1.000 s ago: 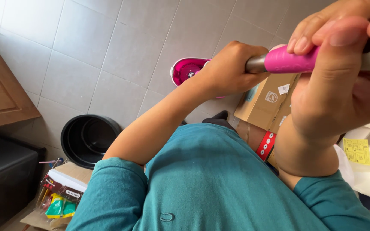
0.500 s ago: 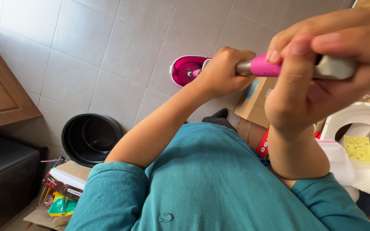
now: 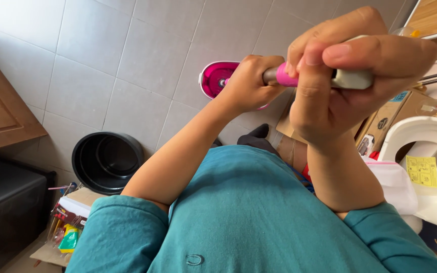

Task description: The person pours liquid from a bottle into a bucket and then connects several sections of a mop pole before snapping a mop head onto the end.

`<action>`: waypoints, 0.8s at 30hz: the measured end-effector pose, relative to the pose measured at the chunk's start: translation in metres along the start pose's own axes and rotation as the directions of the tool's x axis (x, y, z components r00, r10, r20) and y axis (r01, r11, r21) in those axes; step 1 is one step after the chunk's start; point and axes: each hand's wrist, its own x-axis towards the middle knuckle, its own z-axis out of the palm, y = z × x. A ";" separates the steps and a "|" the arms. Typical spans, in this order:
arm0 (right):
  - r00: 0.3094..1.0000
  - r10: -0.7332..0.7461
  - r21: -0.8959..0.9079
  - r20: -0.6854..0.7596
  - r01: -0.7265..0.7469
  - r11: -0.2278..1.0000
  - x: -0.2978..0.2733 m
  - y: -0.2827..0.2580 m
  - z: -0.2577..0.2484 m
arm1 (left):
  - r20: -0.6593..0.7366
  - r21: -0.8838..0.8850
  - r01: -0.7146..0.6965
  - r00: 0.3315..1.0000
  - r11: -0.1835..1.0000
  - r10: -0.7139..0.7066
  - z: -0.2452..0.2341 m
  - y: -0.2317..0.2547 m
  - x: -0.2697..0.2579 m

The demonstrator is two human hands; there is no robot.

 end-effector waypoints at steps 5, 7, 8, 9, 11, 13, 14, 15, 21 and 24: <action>0.999 0.052 0.022 0.007 -0.052 0.998 -0.006 0.005 0.003 | -0.014 -0.026 -0.018 1.000 1.000 0.018 -0.002 -0.004 0.000; 0.997 0.076 0.042 0.006 -0.076 0.996 -0.010 0.006 0.004 | 0.005 -0.030 0.043 0.999 0.999 -0.043 -0.002 -0.007 0.000; 0.997 0.075 0.048 0.004 -0.075 0.996 -0.012 0.008 0.004 | 0.015 -0.032 0.073 0.997 0.997 -0.073 -0.002 -0.008 0.000; 0.997 0.072 0.055 0.002 -0.072 0.996 -0.014 0.010 0.005 | 0.010 -0.036 0.044 0.999 0.998 -0.044 -0.002 -0.010 0.000; 0.999 0.052 0.068 -0.001 -0.052 0.996 -0.018 0.015 0.007 | 0.001 -0.044 -0.011 1.000 0.999 0.011 -0.001 -0.014 -0.002; 0.998 0.057 0.094 0.001 -0.057 0.994 -0.024 0.020 0.008 | 0.000 -0.046 0.016 1.000 0.999 -0.016 0.001 -0.019 -0.004; 0.998 0.060 0.096 0.005 -0.060 0.994 -0.026 0.022 0.008 | 0.001 -0.047 0.028 1.000 0.998 -0.028 0.001 -0.021 -0.004; 0.998 0.063 0.099 0.008 -0.064 0.993 -0.029 0.024 0.008 | 0.012 -0.048 0.039 0.999 0.998 -0.038 0.002 -0.023 -0.005; 0.998 0.062 0.052 0.020 -0.063 0.997 -0.047 0.037 0.006 | 0.046 -0.067 0.096 0.995 0.993 -0.093 0.004 -0.038 -0.010; 0.997 0.071 0.110 0.016 -0.072 0.991 -0.057 0.042 0.006 | 0.047 -0.037 0.076 0.996 0.996 -0.074 0.006 -0.046 -0.013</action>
